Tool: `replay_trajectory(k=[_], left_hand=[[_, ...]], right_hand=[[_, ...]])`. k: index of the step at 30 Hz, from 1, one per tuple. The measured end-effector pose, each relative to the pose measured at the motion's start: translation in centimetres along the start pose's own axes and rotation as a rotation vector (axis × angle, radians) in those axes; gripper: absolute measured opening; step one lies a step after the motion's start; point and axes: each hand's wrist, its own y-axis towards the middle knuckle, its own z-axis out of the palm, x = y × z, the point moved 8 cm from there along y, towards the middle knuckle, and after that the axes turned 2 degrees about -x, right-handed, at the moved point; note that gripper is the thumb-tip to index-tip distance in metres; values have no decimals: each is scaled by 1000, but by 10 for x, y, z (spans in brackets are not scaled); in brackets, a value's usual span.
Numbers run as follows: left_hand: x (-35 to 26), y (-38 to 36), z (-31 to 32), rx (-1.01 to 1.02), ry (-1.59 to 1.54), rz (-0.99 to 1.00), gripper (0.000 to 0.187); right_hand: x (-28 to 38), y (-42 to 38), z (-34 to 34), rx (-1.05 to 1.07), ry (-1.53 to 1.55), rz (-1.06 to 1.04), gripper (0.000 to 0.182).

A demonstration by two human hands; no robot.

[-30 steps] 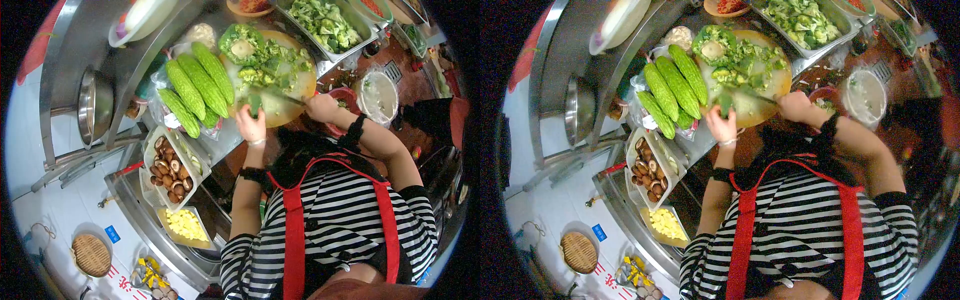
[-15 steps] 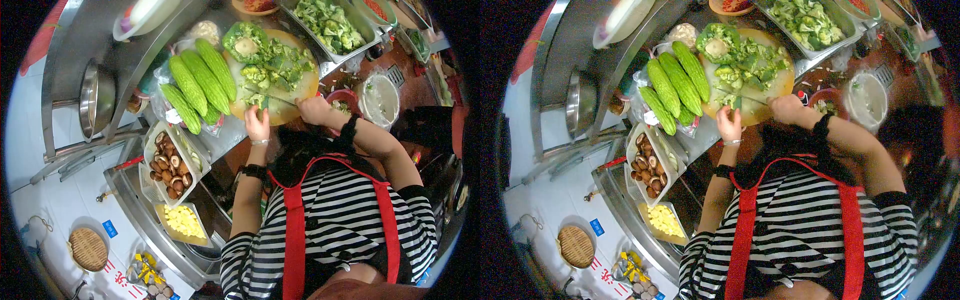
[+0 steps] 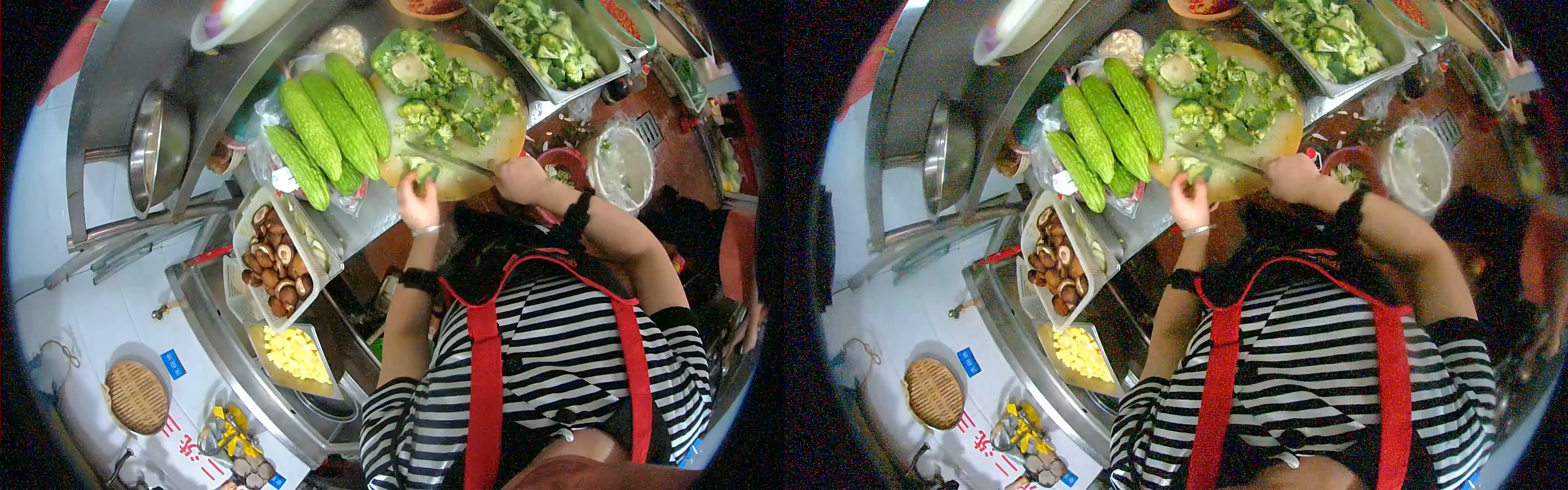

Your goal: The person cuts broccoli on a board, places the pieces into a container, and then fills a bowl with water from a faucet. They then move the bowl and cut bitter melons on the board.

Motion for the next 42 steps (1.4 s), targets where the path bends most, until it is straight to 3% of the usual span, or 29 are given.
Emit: replay_trajectory(k=[2, 4, 5, 9, 11, 15, 17, 21, 23, 26, 27, 32, 34, 35, 39, 42], left_hand=[[32, -2, -3, 8, -36, -139, 23], [-18, -3, -15, 33, 275, 236, 24], [-26, -3, -14, 45, 265, 285, 26], [-18, -7, -17, -67, 122, 215, 27], [-16, -9, -14, -3, 282, 148, 32], [-18, -1, -12, 47, 364, 127, 39], [-62, 9, -4, 43, 278, 403, 48], [-93, 33, 32, 222, 257, 520, 54], [-114, 38, 60, 317, 413, 644, 57], [-116, 34, 98, 432, 544, 690, 56], [-113, 31, 105, 487, 545, 679, 48], [-96, 18, 78, 394, 327, 752, 32], [-89, 19, 60, 307, 364, 689, 30], [-90, 16, 55, 264, 351, 795, 31], [-79, 13, 51, 283, 361, 827, 33], [-80, 12, 52, 322, 424, 711, 34]], right_hand=[[-8, -10, -10, -1, 12, 59, 24], [-5, -14, -14, -46, 40, 22, 23], [2, -18, -21, -62, 47, -6, 23], [23, -9, -3, -27, 69, -51, 23], [24, 0, 22, -3, 26, -56, 22], [16, -10, 5, -47, 28, -42, 20], [-4, -25, -6, -107, 95, -9, 25], [-49, -67, -35, -284, 134, 122, 24], [-70, -81, -40, -337, 150, 142, 24], [-102, -93, -32, -392, 202, 273, 26], [-103, -97, -35, -385, 235, 328, 26], [-101, -101, -27, -307, 265, 380, 26], [-99, -94, -18, -312, 285, 324, 26], [-98, -94, -16, -324, 271, 339, 25], [-83, -88, -17, -335, 273, 274, 23], [-65, -79, -11, -283, 190, 136, 22]])
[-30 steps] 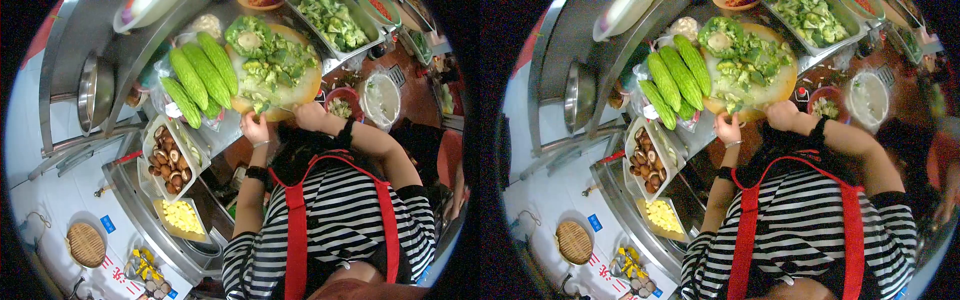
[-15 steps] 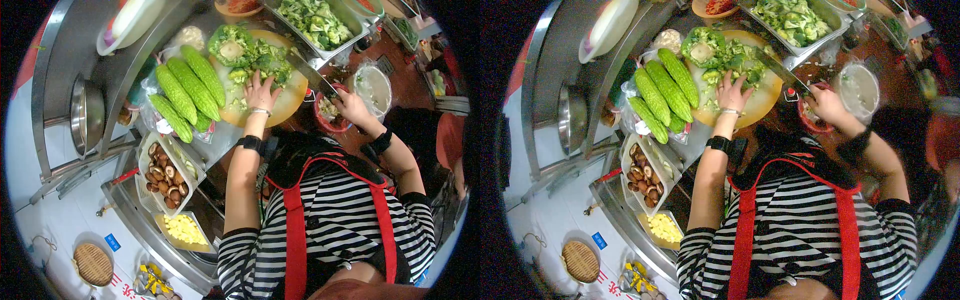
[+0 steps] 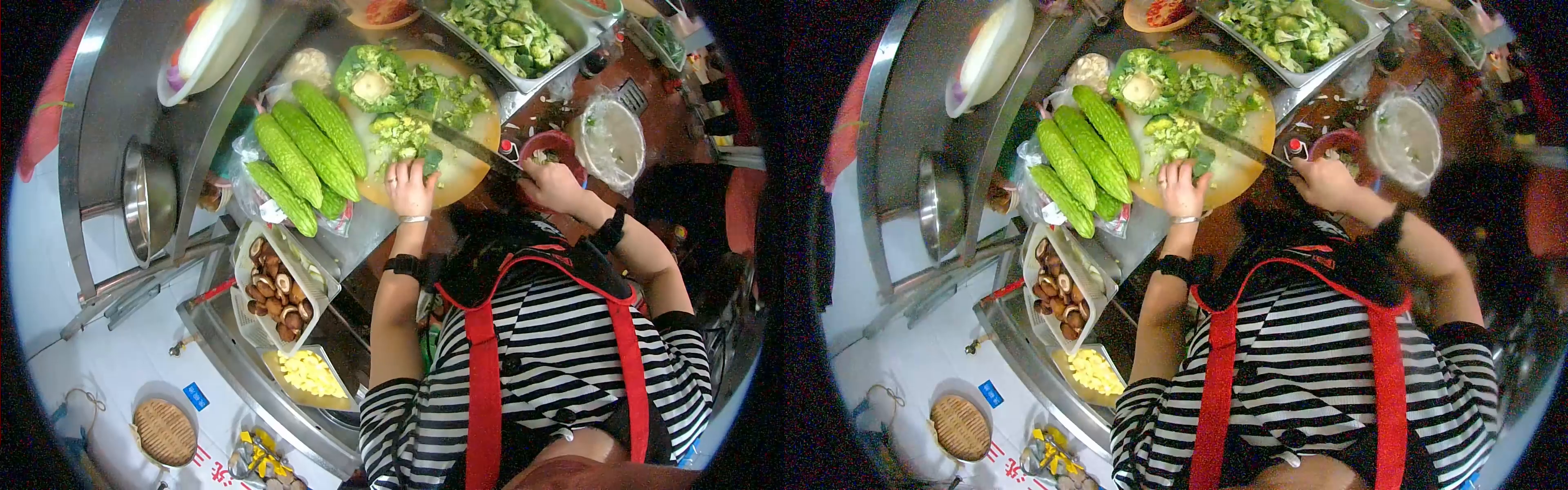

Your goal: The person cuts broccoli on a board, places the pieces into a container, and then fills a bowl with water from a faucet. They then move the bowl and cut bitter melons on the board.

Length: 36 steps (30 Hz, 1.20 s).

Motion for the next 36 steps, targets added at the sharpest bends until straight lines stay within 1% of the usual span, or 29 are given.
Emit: replay_trajectory(k=[3, 5, 6, 8, 9, 11, 12, 13, 14, 15, 16, 17, 18, 20, 21, 22, 24, 25, 26, 28, 29, 31, 32, 35, 36], left_hand=[[-7, -2, -12, -21, -11, -40, 37], [1, -14, -22, -146, -87, -103, 45], [2, -18, -22, -143, -86, -106, 45], [14, -26, -24, -190, -124, -254, 51], [15, -28, -21, -189, -125, -254, 51], [24, -26, -11, -147, -146, -301, 65], [26, -24, -13, -147, -146, -301, 65], [27, -19, -10, -99, -143, -269, 71], [28, -12, -7, -53, -143, -236, 77], [30, -5, -9, -53, -146, -238, 77], [25, 4, -3, 66, -101, -173, 81], [19, 12, 5, 183, -55, -107, 85], [17, 19, 6, 182, -57, -111, 85], [5, 31, 18, 230, -98, -47, 88], [-1, 35, 27, 264, -43, -28, 84], [-8, 36, 32, 266, -47, -22, 84], [-15, 40, 31, 156, -42, -63, 79], [-14, 40, 29, 43, -76, -67, 73], [-15, 38, 32, 45, -76, -66, 73], [-12, 32, 28, -50, -79, -143, 65], [-12, 30, 30, -46, -81, -142, 65], [-9, 27, 23, -134, -84, -196, 54], [-9, 28, 23, -131, -85, -195, 54], [-9, 30, 13, -311, -100, -193, 41], [-10, 30, 13, -310, -102, -191, 41]], right_hand=[[17, 3, -1, 21, -13, -49, 23], [30, 9, 0, 69, -67, -85, 22], [35, 14, 5, 72, -65, -85, 22], [36, 23, 35, 249, -200, -21, 23], [40, 25, 43, 286, -212, -47, 23], [39, 30, 41, 264, -217, -60, 23], [43, 31, 36, 249, -215, -69, 24], [41, 30, 28, 293, -203, -21, 23], [38, 28, 23, 291, -208, -20, 23], [29, 23, 14, 222, -165, 4, 23], [18, 17, 8, 157, -123, 27, 22], [0, 14, 8, 105, -114, 92, 22], [-8, 10, -4, 13, -75, 127, 22], [-32, 11, -8, -80, -27, 191, 23], [-40, 16, -2, -5, 43, 210, 26], [-41, 17, 0, -8, 43, 216, 26], [-28, 23, 12, 29, 199, 134, 32], [-25, 25, 20, 59, 300, 178, 35], [-19, 24, 26, 97, 471, 192, 36], [-15, 26, 43, 241, 560, 280, 32], [-12, 26, 43, 241, 562, 285, 32], [15, 22, 45, 456, 853, 310, 25], [17, 22, 47, 455, 855, 313, 25], [15, 23, 71, 468, 974, 266, 27], [16, 22, 71, 466, 974, 268, 27]])
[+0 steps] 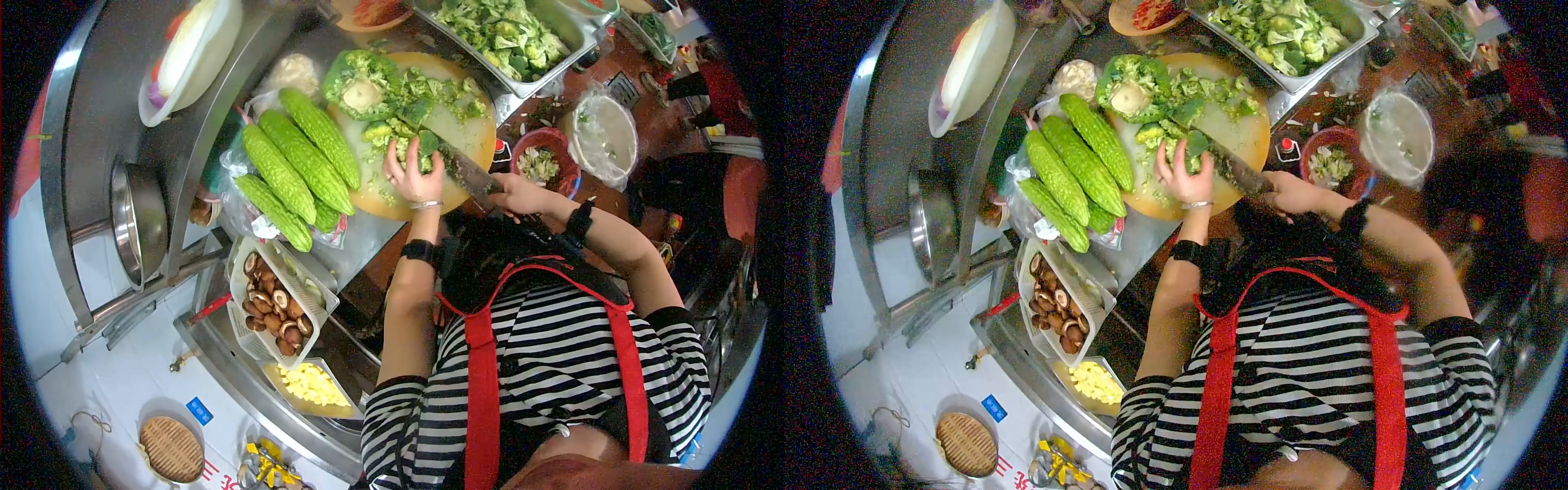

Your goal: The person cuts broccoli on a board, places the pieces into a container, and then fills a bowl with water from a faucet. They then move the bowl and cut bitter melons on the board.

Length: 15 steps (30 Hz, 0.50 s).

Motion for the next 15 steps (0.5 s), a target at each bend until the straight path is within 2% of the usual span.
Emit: replay_trajectory(k=[2, 6, 7, 8, 10, 11, 12, 14, 15], left_hand=[[-7, 2, -14, -144, 37, 63, 39], [-44, 35, -21, -160, -35, 108, 35], [-59, 51, -19, -191, -79, 155, 34], [-76, 68, -15, -202, -132, 214, 35], [-116, 109, -7, -218, -215, 308, 36], [-134, 128, 1, -223, -243, 338, 36], [-148, 145, 16, -157, -269, 371, 42], [-161, 168, 59, 61, -371, 299, 53], [-159, 167, 72, 133, -364, 234, 58]], right_hand=[[6, -2, 7, 5, 67, -29, 28], [34, -25, -7, -84, 128, -88, 28], [45, -32, -18, -150, 141, -113, 19], [58, -45, -32, -228, 191, -111, 20], [71, -50, -71, -388, 73, -347, 29], [84, -58, -90, -507, 23, -375, 27], [102, -72, -109, -622, -27, -402, 24], [124, -85, -134, -560, -8, -152, 22], [125, -85, -153, -682, -216, -94, 24]])
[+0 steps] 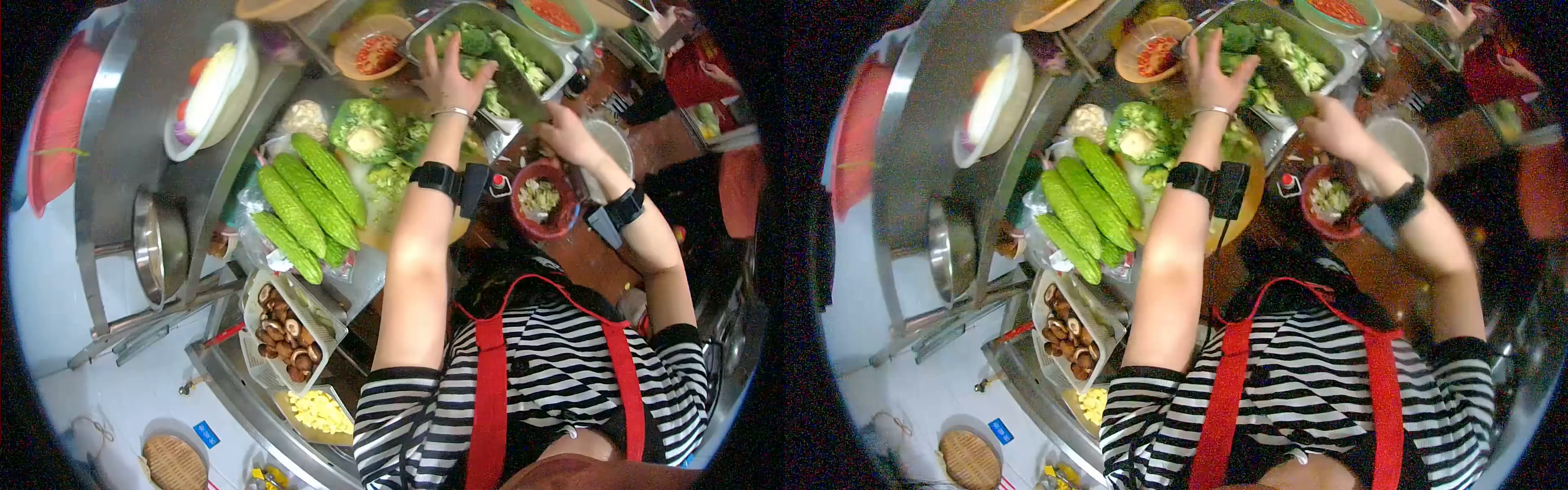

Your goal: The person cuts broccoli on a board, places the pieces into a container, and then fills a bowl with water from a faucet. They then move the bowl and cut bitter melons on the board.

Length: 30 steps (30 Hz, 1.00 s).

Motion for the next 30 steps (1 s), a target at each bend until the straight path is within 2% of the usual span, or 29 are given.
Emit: replay_trajectory(k=[1, 2, 3, 4, 5, 6, 7, 8, 9, 11, 14, 15, 16, 18, 19, 21, 22, 24, 25, 27, 28, 29, 30], left_hand=[[11, -2, 8, 56, -2, -77, 63], [18, -7, 5, 101, 89, -87, 66], [29, -16, -4, 104, 63, -88, 63], [48, -26, -15, 90, 87, -213, 55], [65, -38, -31, -40, 55, -223, 45], [85, -46, -50, -110, 11, -319, 39], [111, -48, -68, -244, 13, -283, 33], [89, -30, -111, -372, 29, -242, 26], [117, -24, -132, -414, -48, -335, 19], [110, -10, -176, -558, -9, -314, 17], [100, -26, -162, -175, 213, -312, 12], [101, -46, -134, 39, 273, -324, 14], [106, -71, -94, 381, 445, -167, 25], [91, -121, -61, 575, 597, -181, 42], [104, -136, -53, 574, 582, -169, 42], [111, -150, -44, 424, 687, 69, 44], [106, -152, -43, 423, 671, 82, 44], [116, -156, -57, 357, 388, -225, 45], [112, -159, -62, 361, 387, -223, 45], [110, -162, -100, 59, 185, -333, 43], [105, -163, -117, -5, 168, -349, 41], [107, -170, -124, -1, 191, -370, 41], [115, -180, -141, -181, -43, -473, 40]], right_hand=[[-8, 11, -18, -111, -217, -6, 25], [-13, 21, -32, -352, -530, -290, 29], [-14, 20, -38, -335, -522, -184, 30], [-6, 14, -39, -347, -476, -217, 29], [-2, 9, -40, -354, -434, -240, 27], [0, 11, -34, -310, -360, -270, 25], [10, 12, -25, -320, -379, -411, 23], [18, 17, -15, -273, -448, -414, 23], [27, 20, -4, -228, -520, -413, 23], [42, 22, 12, -148, -504, -431, 21], [30, 13, 33, -23, -494, -409, 20], [28, 3, 35, -17, -493, -463, 20], [15, -1, 39, 18, -515, -435, 19], [-22, -3, 49, 56, -543, -427, 19], [-28, -12, 46, 50, -469, -414, 21], [-55, -19, 48, 114, -467, -375, 24], [-57, -28, 45, 133, -449, -374, 25], [-61, -43, 44, 216, -425, -299, 26], [-70, -46, 47, 215, -422, -296, 26], [-70, -55, 59, 217, -434, -502, 25], [-78, -59, 71, 338, -503, -433, 24], [-77, -63, 79, 366, -491, -438, 24], [-77, -66, 91, 406, -527, -457, 24]])
